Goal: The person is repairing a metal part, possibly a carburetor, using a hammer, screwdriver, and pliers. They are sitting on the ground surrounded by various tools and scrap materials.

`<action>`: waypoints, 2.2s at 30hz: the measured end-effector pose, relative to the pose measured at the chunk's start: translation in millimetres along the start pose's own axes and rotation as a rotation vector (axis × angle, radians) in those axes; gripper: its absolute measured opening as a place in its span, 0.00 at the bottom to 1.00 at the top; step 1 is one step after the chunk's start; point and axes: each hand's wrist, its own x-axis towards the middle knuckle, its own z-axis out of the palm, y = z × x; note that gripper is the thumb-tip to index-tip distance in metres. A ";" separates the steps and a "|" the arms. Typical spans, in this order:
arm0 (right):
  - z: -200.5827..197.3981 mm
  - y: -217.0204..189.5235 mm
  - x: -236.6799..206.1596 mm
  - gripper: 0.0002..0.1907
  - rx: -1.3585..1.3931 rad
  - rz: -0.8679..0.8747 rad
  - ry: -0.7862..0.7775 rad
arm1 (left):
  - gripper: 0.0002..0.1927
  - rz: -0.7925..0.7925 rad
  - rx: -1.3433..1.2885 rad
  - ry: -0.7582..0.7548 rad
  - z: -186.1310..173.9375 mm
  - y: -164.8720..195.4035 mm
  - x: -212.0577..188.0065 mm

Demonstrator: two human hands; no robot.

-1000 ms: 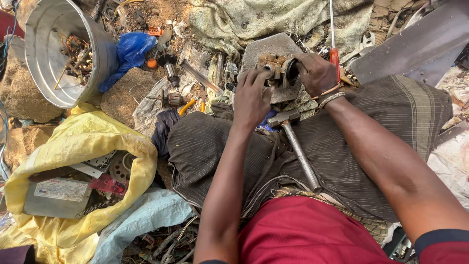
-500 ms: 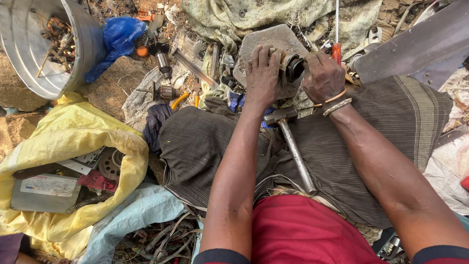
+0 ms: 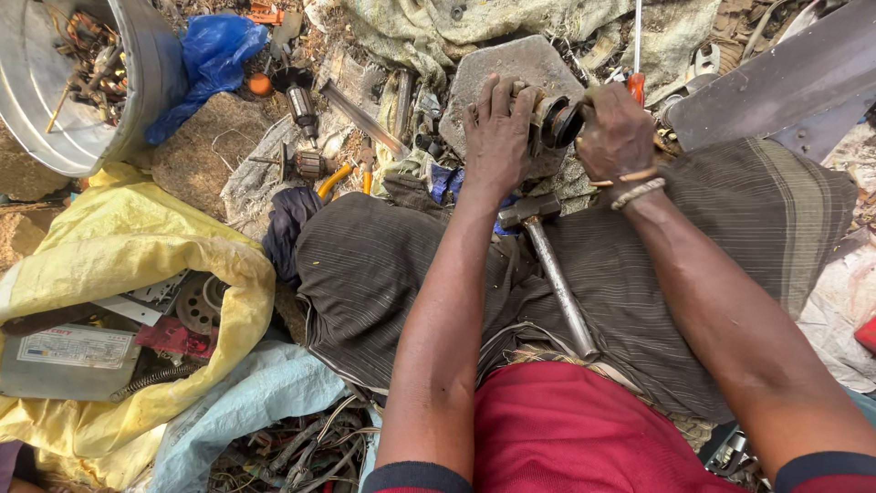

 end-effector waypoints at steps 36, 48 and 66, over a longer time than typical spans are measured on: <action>-33.8 -70.6 26.1 0.39 0.209 0.294 -0.404 | 0.14 -0.269 -0.609 0.183 -33.6 -70.1 -84.3; -88.1 -118.5 -20.0 0.27 1.035 0.688 -0.146 | 0.41 -0.120 -1.615 -0.217 -28.2 -56.7 -49.7; -80.9 -131.2 -36.1 0.29 1.391 1.169 -0.249 | 0.44 -0.235 -1.203 -0.087 -42.3 -47.9 -57.0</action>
